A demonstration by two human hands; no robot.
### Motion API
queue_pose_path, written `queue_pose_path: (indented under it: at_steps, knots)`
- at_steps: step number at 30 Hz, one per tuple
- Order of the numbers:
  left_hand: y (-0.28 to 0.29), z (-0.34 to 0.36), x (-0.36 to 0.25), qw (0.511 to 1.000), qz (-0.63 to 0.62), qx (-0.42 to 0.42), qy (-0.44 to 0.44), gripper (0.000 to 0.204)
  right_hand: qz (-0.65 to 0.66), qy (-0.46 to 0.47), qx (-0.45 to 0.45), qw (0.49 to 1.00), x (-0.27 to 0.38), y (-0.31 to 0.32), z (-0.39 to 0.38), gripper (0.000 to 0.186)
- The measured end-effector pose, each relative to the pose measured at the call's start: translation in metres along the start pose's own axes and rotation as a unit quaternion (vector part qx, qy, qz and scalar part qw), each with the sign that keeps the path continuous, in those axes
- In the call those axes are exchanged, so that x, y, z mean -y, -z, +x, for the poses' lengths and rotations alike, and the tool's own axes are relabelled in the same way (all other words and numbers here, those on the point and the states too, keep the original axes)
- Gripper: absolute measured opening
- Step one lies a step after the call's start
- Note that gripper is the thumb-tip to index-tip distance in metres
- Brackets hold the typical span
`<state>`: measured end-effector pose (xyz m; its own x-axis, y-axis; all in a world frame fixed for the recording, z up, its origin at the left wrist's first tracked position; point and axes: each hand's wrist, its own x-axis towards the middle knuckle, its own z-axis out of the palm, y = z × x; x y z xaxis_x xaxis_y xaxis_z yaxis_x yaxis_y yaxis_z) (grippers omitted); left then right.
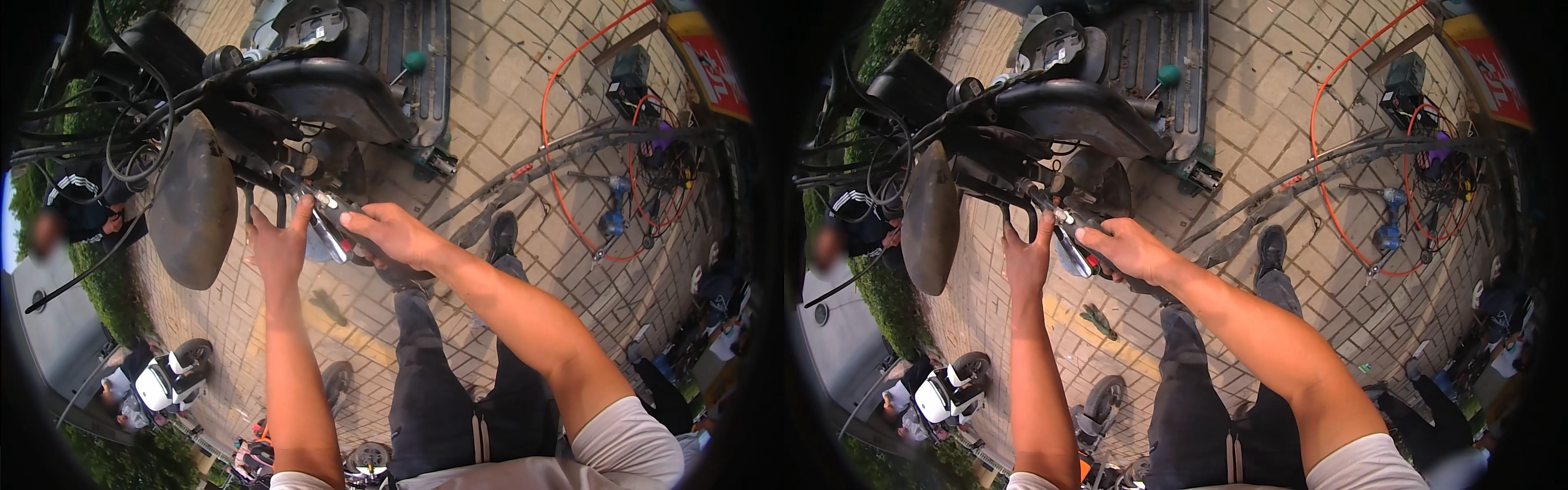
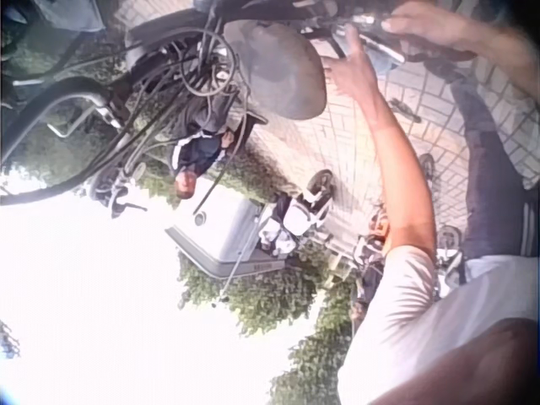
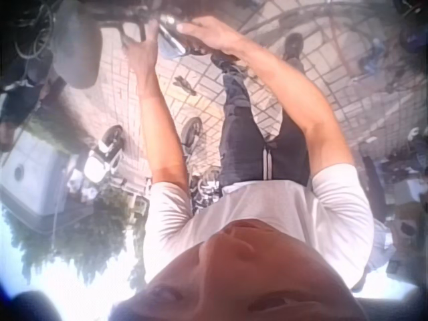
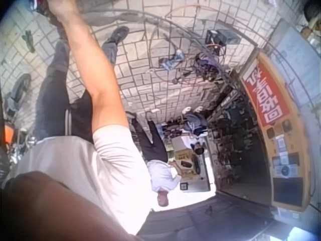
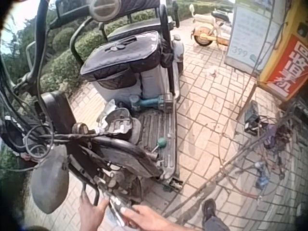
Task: The person welds a metal frame attached to a scooter using a handheld welding torch. They repeatedly position the torch, weld specific joints, and use a clamp to hold parts in place while working.
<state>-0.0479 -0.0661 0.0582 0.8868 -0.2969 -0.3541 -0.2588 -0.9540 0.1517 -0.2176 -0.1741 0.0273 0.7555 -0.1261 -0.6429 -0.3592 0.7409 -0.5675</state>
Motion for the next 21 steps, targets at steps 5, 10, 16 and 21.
queue_pose_path:
  at_steps: [5,10,16,21]
  knots:
    - [-0.001,0.004,0.004,0.999,-0.031,0.0,-0.017,0.128,-0.035,0.009,0.0,0.999,0.006,0.001,0.003,0.05]
    - [0.0,0.004,0.004,1.0,-0.025,0.007,-0.008,0.131,-0.046,-0.001,0.016,0.999,0.011,0.0,0.0,0.047]
    - [-0.002,-0.005,0.003,1.0,0.016,0.001,-0.015,0.135,-0.082,0.024,-0.034,0.996,-0.006,0.002,-0.015,0.052]
    - [0.0,-0.001,0.003,1.0,-0.02,0.008,-0.016,0.134,-0.107,0.02,-0.021,0.994,0.003,0.002,-0.012,0.052]
